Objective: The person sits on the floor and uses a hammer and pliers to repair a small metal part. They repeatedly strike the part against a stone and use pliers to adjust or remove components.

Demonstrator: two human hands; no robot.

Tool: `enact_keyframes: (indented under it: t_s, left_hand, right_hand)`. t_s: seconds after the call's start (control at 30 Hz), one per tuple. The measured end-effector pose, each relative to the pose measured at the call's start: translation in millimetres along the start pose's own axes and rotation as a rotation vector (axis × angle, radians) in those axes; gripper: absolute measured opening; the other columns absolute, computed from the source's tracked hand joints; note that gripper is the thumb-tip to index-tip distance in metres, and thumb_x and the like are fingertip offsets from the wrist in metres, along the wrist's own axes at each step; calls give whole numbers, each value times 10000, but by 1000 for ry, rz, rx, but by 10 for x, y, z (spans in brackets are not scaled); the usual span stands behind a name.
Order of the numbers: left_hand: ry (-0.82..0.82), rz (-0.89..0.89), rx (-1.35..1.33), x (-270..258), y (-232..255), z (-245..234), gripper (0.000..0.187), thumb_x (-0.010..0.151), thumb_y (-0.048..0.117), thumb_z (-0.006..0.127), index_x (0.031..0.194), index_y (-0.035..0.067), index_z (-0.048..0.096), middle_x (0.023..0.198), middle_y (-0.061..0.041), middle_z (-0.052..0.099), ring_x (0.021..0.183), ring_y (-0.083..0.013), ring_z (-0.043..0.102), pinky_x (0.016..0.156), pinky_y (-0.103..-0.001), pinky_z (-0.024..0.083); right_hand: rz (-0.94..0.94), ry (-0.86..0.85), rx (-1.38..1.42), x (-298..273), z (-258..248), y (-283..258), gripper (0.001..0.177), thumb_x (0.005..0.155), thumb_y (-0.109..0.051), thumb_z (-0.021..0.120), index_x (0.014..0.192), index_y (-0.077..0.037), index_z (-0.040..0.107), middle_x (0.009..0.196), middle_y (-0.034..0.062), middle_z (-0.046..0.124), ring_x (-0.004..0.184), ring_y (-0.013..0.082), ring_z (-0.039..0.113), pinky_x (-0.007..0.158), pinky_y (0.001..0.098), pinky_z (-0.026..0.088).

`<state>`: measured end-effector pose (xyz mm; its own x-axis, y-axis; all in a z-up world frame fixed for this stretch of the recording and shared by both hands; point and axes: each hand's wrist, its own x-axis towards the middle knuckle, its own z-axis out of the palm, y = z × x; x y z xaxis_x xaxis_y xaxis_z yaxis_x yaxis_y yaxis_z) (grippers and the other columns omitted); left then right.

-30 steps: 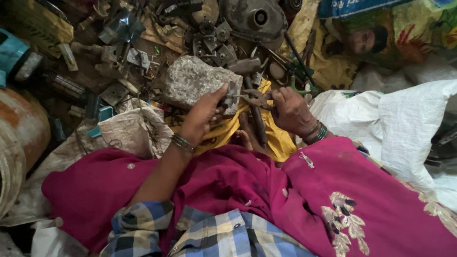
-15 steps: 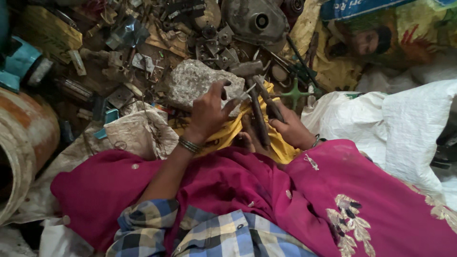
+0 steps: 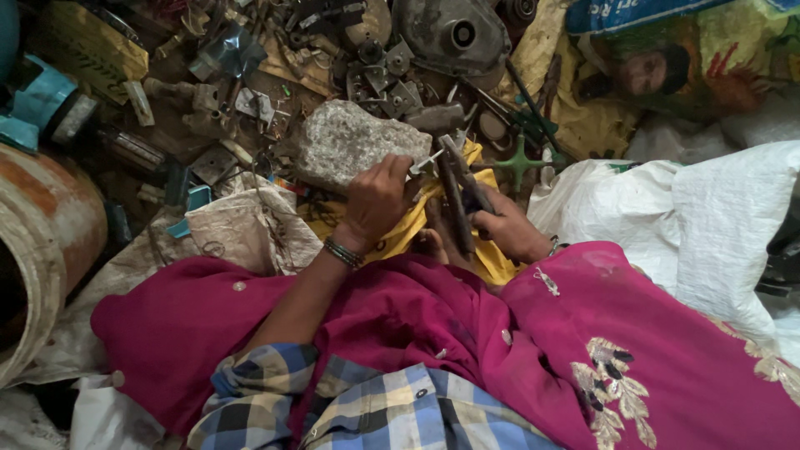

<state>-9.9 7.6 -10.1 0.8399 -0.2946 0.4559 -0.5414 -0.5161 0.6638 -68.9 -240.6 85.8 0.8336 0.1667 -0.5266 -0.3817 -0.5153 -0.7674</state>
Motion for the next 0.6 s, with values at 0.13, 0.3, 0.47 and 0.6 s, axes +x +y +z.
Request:
enact_keyframes:
  t_s: [0.13,0.3,0.47,0.6]
  left_hand:
    - [-19,6,-24,-41,-29,69,437,1113,456,489,901,81,567,634,-33,543,461,-131,491,425,-335,407]
    - [23,-22,-172,-68,104,37,489,1117,472,485,818,90,541,572,-42,509,432,-158,493,413,-347,413]
    - [97,-102,-303,-44,243,-71,506,1154,459,468,909,37,604,673,-115,588,545,-222,575,485,-380,459]
    - [13,-431,-580,12,316,-87,523,1098,429,427,837,57,685,568,-59,567,457,-145,521,438,-359,397]
  right_hand:
    - [14,-30,75,17,21,31,632,850,-95,551,1468,-14,445,1341,100,596,1222,212,545,1045,319,435]
    - [93,-2,29,-44,44,32,617,835,-96,580,1443,-20,509,1253,132,631,1167,234,573,1042,328,445]
    - [104,15,-61,-79,36,17,648,822,-107,597,1458,-36,491,1260,127,638,1161,239,584,1040,331,438]
    - [-72,32,-168,-78,43,18,685,818,-104,612,1478,-10,454,1313,174,620,1219,282,576,1058,361,415]
